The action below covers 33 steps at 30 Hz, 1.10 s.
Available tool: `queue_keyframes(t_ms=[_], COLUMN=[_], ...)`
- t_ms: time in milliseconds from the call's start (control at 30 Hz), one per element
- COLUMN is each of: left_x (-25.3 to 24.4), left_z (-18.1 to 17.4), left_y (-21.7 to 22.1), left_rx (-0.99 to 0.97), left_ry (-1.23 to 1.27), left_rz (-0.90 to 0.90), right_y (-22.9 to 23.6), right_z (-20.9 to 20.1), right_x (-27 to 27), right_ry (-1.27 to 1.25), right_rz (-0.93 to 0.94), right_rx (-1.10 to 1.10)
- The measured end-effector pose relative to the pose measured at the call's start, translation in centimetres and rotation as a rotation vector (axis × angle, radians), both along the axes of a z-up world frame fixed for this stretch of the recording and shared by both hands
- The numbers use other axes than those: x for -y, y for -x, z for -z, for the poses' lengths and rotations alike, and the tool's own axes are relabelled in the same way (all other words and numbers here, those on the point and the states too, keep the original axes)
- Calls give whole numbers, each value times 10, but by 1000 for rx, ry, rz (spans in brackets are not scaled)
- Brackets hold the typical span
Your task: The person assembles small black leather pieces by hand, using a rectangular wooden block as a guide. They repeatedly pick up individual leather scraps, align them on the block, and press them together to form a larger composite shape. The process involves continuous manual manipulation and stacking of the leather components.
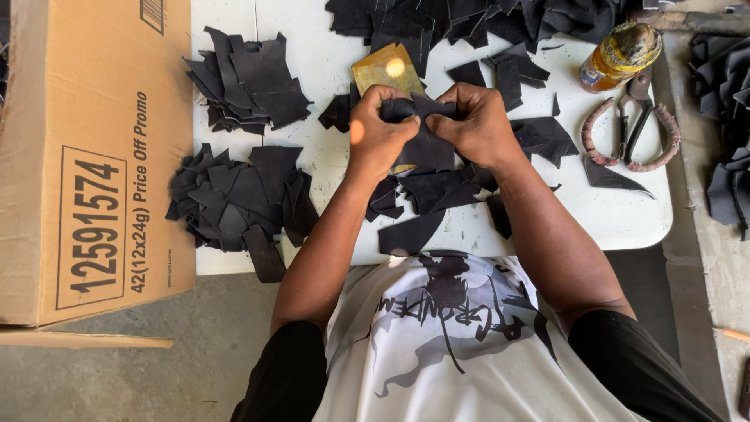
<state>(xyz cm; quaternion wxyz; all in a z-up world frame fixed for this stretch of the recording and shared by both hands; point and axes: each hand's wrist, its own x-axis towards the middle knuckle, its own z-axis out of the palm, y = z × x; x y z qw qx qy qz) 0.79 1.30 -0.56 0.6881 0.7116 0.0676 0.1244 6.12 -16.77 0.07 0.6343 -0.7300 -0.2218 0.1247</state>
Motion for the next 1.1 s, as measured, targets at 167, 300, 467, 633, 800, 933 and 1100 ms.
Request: queue_keyframes(t_ms=[167, 300, 467, 633, 800, 933, 1100], left_x=[11, -9, 5, 12, 12, -5, -7], left_z=[3, -18, 6, 25, 32, 26, 37], left_y=[-8, -1, 12, 4, 5, -2, -2], left_rx=[-13, 13, -51, 115, 21, 22, -2], left_ry=[-73, 663, 563, 476, 232, 438, 454], left_rz=[-70, 278, 189, 38, -32, 150, 171], right_y=[7, -8, -9, -9, -3, -8, -8], right_z=[11, 6, 5, 0, 27, 12, -9], right_x=[-9, 4, -3, 5, 1, -2, 10], right_ry=[187, -329, -498, -275, -72, -199, -161], right_rz=[127, 91, 100, -13, 35, 32, -99], right_rx=[430, -75, -153, -316, -35, -174, -332])
